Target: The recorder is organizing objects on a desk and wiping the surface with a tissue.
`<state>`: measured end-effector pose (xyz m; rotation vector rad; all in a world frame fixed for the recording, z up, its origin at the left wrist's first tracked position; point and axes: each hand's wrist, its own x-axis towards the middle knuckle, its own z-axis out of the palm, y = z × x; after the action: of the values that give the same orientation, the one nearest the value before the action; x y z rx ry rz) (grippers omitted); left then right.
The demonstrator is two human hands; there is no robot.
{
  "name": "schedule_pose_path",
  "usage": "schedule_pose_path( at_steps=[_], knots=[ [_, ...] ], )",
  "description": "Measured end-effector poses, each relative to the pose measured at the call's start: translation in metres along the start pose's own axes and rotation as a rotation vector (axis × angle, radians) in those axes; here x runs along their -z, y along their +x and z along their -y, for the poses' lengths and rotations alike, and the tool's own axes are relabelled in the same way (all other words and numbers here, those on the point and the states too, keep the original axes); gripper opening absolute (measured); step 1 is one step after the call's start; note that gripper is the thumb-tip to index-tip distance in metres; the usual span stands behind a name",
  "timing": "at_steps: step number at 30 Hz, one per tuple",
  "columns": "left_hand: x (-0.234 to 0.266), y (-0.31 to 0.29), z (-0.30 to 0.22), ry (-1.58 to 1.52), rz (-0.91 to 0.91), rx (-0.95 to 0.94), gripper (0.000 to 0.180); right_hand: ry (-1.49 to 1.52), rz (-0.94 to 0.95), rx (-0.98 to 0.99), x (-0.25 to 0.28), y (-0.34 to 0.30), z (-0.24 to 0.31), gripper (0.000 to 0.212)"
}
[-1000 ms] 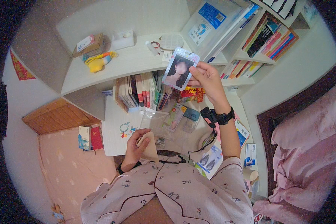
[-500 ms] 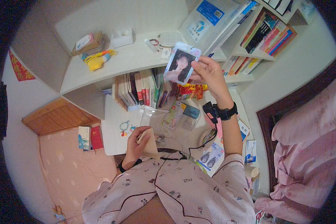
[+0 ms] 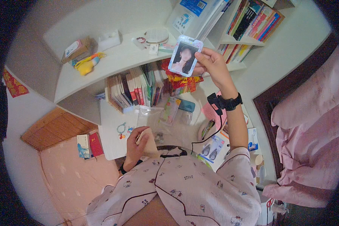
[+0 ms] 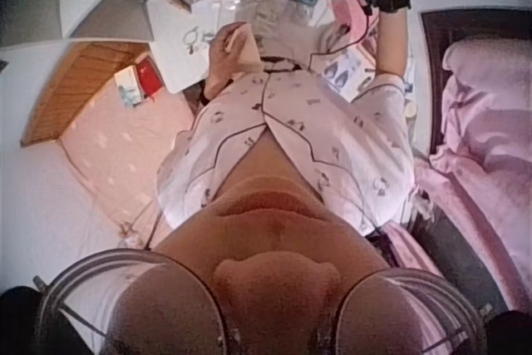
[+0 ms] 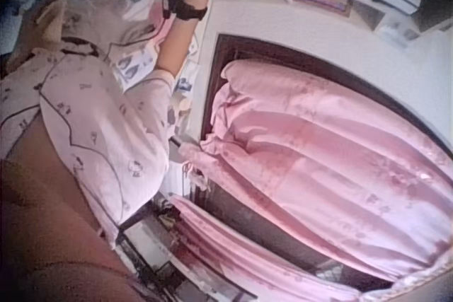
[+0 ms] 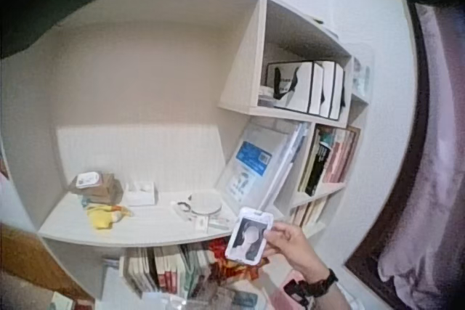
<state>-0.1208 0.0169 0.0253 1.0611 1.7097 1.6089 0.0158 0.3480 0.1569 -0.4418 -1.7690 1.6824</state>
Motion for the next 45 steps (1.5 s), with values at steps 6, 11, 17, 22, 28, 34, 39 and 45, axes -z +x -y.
schedule_pose_path(
  at_steps=[6, 11, 17, 22, 28, 34, 39, 45],
  knots=[
    [0.009, -0.008, 0.012, 0.063, -0.018, 0.079, 0.029, -0.012, 0.074, -0.014, -0.026, -0.016, 0.008, 0.041],
    [0.01, -0.007, -0.004, -0.215, -0.065, -0.018, 0.031, 0.15, 0.351, -0.197, -0.086, -0.056, -0.024, 0.049],
    [0.021, -0.024, 0.005, -0.013, -0.176, 0.035, 0.03, 0.081, 0.46, -0.38, -0.126, -0.091, -0.09, 0.053],
    [0.031, -0.039, 0.01, 0.168, -0.107, 0.135, 0.025, 0.459, 0.378, -0.491, -0.141, -0.091, -0.109, 0.055],
    [0.035, -0.056, 0.023, 0.169, -0.044, 0.177, 0.024, 0.509, 0.317, -0.477, -0.133, -0.084, -0.135, 0.053],
    [0.042, -0.065, 0.028, 0.176, -0.032, 0.223, 0.021, 0.445, 0.136, -0.465, -0.154, -0.09, -0.13, 0.052],
    [0.051, -0.069, 0.038, 0.176, -0.047, 0.224, 0.021, 0.405, 0.07, -0.319, -0.165, -0.086, -0.126, 0.054],
    [0.085, -0.075, 0.064, 0.083, -0.266, 0.157, 0.02, 0.246, 0.216, -0.357, -0.157, -0.084, -0.146, 0.053]
  ],
)
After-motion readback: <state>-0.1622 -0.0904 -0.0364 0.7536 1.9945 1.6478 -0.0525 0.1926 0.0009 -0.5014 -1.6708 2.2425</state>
